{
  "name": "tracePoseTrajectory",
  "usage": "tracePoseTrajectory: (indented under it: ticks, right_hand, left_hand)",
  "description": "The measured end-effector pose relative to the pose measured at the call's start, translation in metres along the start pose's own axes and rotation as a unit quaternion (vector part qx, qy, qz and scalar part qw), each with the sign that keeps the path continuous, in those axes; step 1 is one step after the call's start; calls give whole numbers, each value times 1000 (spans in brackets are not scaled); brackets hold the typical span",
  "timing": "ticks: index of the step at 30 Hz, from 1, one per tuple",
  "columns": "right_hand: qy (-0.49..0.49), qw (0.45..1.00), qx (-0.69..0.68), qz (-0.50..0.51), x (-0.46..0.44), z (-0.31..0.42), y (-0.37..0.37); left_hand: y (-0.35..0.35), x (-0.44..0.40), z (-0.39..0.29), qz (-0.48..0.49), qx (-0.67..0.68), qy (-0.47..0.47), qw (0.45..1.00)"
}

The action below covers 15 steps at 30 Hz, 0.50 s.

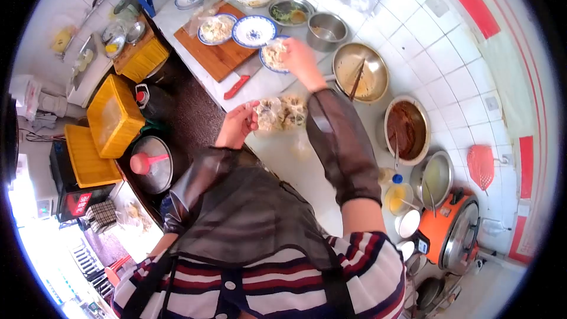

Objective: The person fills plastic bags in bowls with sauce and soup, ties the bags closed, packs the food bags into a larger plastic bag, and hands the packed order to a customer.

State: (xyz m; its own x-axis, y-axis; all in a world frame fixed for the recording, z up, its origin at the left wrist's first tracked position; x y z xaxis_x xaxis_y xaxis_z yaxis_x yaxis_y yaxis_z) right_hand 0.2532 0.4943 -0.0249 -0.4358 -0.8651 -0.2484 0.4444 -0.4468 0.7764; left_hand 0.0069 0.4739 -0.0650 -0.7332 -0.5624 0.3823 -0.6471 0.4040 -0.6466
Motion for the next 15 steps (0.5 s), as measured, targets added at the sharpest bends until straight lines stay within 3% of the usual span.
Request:
tracePoseTrajectory:
  ticks: [1, 3, 6, 9, 10, 11, 12, 13, 15]
  right_hand:
    - [8, 1000, -2, -6, -18, -9, -25]
    - [-42, 979, 197, 12, -58, -33, -76]
    - [-32, 971, 234, 41, -91, -95, -138]
    - [-41, 978, 173, 112, -90, -72, -101]
    - [-99, 964, 202, 144, -103, -98, -110]
    - [-95, 963, 224, 116, -99, -80, -85]
    - [-84, 983, 152, 67, -94, -78, -65]
    - [-14, 998, 50, 20, -81, -56, -36]
    - [23, 988, -78, 132, -51, -2, 22]
  left_hand:
    - [1, -2, 3, -5, 11, 0, 1000]
    - [1, -2, 6, -13, 38, -2, 999]
    - [3, 0, 5, -19, 79, 21, 996]
    - [2, -1, -4, -28, 118, 17, 993]
    - [6, -4, -3, -36, 134, 18, 990]
    - [11, -8, -2, -22, 128, 20, 991]
    - [8, -8, -4, -26, 124, 35, 991]
    - [7, -9, -4, -30, 141, 42, 989]
    - [6, -14, -4, -35, 162, 53, 985]
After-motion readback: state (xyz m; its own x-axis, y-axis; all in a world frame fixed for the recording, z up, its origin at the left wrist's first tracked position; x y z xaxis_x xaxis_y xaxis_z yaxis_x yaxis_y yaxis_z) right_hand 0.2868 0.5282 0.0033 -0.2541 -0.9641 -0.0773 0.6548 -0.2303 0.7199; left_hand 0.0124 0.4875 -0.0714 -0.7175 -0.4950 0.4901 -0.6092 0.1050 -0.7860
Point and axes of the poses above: each hand's wrist, its own x-axis away from the middle knuckle, its own y-axis out of the back of the hand, z = x × y, the point moved 5 cm from there along -x, towards the middle knuckle, and after that the axes turned 8 degrees about x, right-handed, at the moved point
